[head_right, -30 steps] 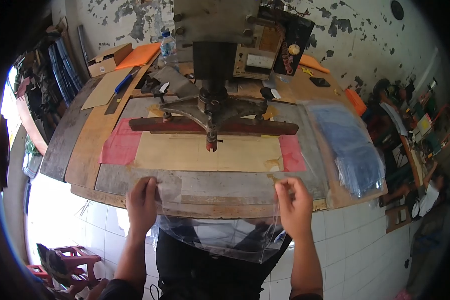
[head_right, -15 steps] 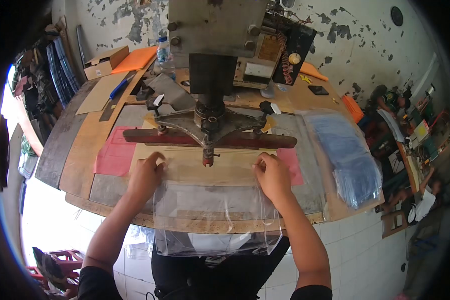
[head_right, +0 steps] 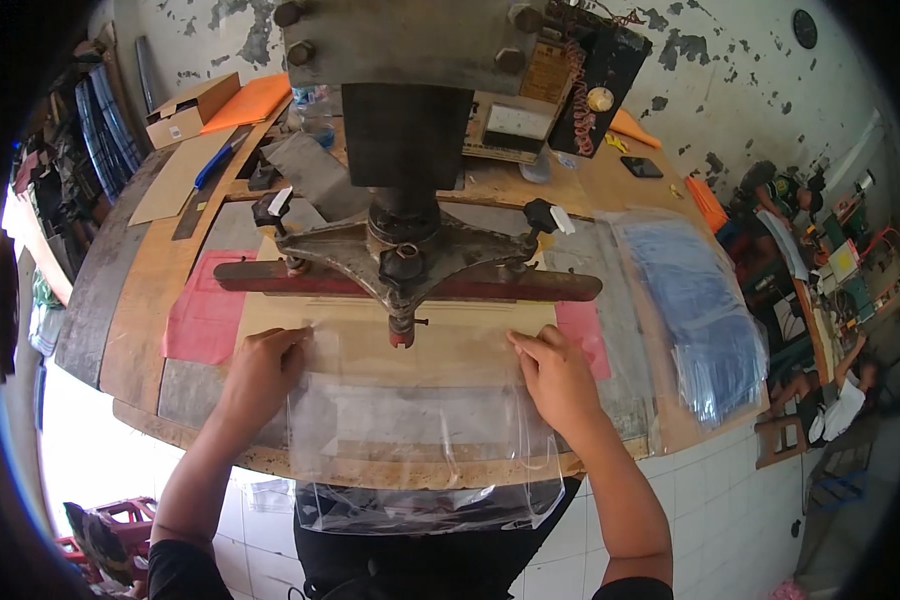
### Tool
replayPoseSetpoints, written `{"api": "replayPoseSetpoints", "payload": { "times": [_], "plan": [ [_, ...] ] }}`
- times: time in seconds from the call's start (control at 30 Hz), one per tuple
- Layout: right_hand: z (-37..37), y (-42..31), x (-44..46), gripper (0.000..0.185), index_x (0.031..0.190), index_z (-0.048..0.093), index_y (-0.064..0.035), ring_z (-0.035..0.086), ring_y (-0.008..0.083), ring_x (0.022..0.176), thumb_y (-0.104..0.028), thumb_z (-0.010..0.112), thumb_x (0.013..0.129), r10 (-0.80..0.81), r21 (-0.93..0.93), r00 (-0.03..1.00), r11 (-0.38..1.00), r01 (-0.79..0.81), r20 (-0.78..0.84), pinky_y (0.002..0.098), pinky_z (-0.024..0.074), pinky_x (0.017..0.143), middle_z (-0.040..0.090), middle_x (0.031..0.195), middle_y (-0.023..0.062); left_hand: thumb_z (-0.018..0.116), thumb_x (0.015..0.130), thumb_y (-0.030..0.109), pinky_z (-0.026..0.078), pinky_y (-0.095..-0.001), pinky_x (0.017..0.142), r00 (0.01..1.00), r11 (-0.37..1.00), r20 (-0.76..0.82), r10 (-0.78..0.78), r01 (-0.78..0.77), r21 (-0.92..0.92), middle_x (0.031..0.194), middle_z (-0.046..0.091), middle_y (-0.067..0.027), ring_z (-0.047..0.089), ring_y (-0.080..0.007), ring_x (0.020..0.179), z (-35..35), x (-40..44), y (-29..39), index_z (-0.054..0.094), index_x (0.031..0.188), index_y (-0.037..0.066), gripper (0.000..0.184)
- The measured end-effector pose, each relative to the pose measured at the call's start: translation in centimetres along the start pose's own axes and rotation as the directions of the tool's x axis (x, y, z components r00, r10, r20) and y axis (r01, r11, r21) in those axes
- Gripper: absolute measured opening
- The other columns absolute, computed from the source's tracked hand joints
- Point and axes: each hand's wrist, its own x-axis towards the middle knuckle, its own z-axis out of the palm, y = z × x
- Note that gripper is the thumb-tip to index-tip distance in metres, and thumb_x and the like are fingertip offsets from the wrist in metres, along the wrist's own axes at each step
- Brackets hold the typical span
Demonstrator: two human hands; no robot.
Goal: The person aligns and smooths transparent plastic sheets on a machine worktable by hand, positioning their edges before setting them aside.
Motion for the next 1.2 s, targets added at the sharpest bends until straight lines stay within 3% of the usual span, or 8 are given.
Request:
{"api": "replayPoseSetpoints", "payload": {
  "times": [0.17, 0.23, 0.47, 0.53, 0.77, 0.83, 1.2],
  "plan": [
    [0.9, 0.9, 1.1, 0.027, 0.12, 0.078, -0.0071, 0.071, 0.037, 0.089, -0.002, 0.067, 0.096, 0.018, 0.019, 0.999, 1.0, -0.017, -0.039, 0.045, 0.0564, 0.077, 0.07, 0.1, 0.0164, 0.064, 0.095, 0.002, 0.056, -0.0434, 0.078, 0.994, 0.996, -0.078, 0.082, -0.084, -0.026, 0.096, 0.074, -0.0262, 0.072, -0.0407, 0.085, 0.7, 1.0, -0.8, 0.076, 0.116, -0.003, 0.025],
    [1.2, 1.2, 1.4, 0.027, 0.119, 0.078, -0.0068, 0.072, 0.0368, 0.09, -0.001, 0.067, 0.095, 0.005, 0.028, 0.998, 1.0, -0.003, -0.055, 0.0446, 0.0567, 0.078, 0.07, 0.101, 0.0164, 0.063, 0.098, 0.005, 0.056, -0.0478, 0.083, 0.998, 0.997, -0.045, 0.044, -0.047, -0.055, 0.102, 0.073, -0.0291, 0.071, -0.0466, 0.093, 0.5, 1.3, -0.5, 0.074, 0.115, -0.007, 0.024],
    [1.0, 1.0, 2.1, 0.027, 0.118, 0.078, -0.0057, 0.073, 0.0362, 0.094, 0.002, 0.066, 0.095, 0.02, 0.022, 0.996, 1.0, -0.018, -0.085, 0.043, 0.0576, 0.081, 0.072, 0.111, 0.0157, 0.064, 0.098, 0.006, 0.056, -0.0472, 0.084, 0.998, 0.992, -0.023, -0.05, 0.047, -0.117, 0.104, 0.073, -0.0289, 0.071, -0.046, 0.093, 0.8, 2.0, -0.3, 0.074, 0.117, -0.006, 0.025],
    [1.0, 0.9, 2.2, 0.027, 0.118, 0.078, -0.0056, 0.073, 0.036, 0.094, 0.002, 0.066, 0.095, 0.027, -0.004, 0.997, 1.0, -0.027, -0.071, 0.0431, 0.0575, 0.081, 0.073, 0.111, 0.0156, 0.066, 0.098, 0.005, 0.055, -0.0393, 0.075, 0.998, 0.996, -0.065, -0.003, -0.003, -0.084, 0.096, 0.074, -0.0262, 0.073, -0.0354, 0.08, 1.1, 1.9, -0.8, 0.075, 0.117, -0.005, 0.024],
    [1.2, 1.1, 2.2, 0.026, 0.119, 0.079, -0.007, 0.071, 0.0356, 0.09, -0.001, 0.067, 0.096, 0.033, -0.002, 0.997, 0.999, -0.033, -0.071, 0.0434, 0.0551, 0.078, 0.069, 0.101, 0.0169, 0.068, 0.097, 0.006, 0.056, -0.0399, 0.075, 0.993, 0.996, -0.112, -0.038, 0.028, -0.084, 0.094, 0.074, -0.0253, 0.073, -0.0356, 0.08, 1.1, 1.7, -0.7, 0.077, 0.115, -0.004, 0.023],
    [1.1, 1.0, 2.3, 0.024, 0.121, 0.078, -0.006, 0.071, 0.0327, 0.09, -0.006, 0.065, 0.101, 0.023, -0.018, 0.997, 1.0, -0.024, -0.076, 0.0385, 0.0542, 0.078, 0.071, 0.105, 0.0164, 0.066, 0.098, 0.007, 0.057, -0.0472, 0.081, 0.996, 0.996, -0.091, -0.012, 0.003, -0.094, 0.097, 0.074, -0.026, 0.072, -0.0439, 0.088, 0.9, 1.8, -0.5, 0.076, 0.114, -0.003, 0.022],
    [0.8, 0.2, 2.4, 0.023, 0.12, 0.079, -0.0046, 0.067, 0.0294, 0.083, -0.005, 0.066, 0.101, 0.103, 0.004, 0.993, 0.995, -0.103, -0.05, 0.0364, 0.0521, 0.075, 0.068, 0.097, 0.0148, 0.063, 0.099, 0.011, 0.058, -0.0496, 0.082, 0.998, 0.995, -0.053, -0.034, 0.029, -0.099, 0.1, 0.074, -0.0258, 0.071, -0.0454, 0.09, 0.9, 1.8, -0.9, 0.075, 0.114, -0.003, 0.023]
  ]
}}
